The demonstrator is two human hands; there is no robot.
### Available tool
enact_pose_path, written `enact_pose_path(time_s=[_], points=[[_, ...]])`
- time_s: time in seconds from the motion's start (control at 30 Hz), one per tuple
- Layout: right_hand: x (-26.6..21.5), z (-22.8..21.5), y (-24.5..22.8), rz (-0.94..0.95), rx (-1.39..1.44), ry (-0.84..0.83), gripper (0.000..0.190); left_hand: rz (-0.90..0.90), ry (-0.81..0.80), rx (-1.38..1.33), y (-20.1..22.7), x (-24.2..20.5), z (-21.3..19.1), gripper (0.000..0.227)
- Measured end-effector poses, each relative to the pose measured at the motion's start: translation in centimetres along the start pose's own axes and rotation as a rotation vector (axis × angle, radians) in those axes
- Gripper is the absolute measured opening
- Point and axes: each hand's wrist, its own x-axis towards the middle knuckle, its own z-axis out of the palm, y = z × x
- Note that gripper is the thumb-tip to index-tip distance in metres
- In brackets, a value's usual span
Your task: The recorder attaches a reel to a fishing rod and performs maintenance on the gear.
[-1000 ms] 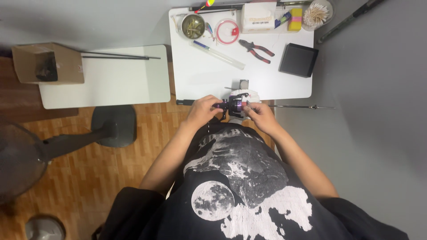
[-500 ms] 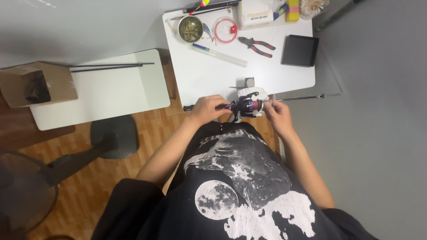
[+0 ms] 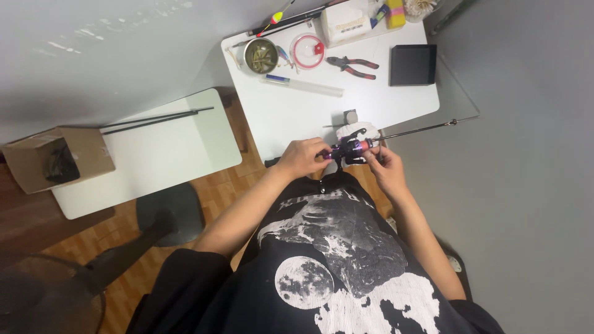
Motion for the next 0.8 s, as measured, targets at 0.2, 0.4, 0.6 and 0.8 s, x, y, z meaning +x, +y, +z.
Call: enact_pose_path(time_s=[0.2,0.4,0.6,0.8], points=[[0.2,1.1,-0.3,-0.014,0.011,-0.028,0.013,0.042,0.075,0.047,0.0,-0.5,0.4,0.021],[0.5,1.2,-1.1,-0.062,-0.029,-0.018,0.014,-0.039,0.016,0.02,-3.5,0.6,0.7,0.032],[0.0,0.5,-0.9,-0.06,-0.01,-0.011,0.015,-0.345,0.234,0.192,-11.5,6.5,-0.4,0.024],[-0.1,0.4,-2.8,-0.092,-0.072,-0.029,0.017,-0.55,0.135,0.505,-15.4,14.4,-2.3,0.024]])
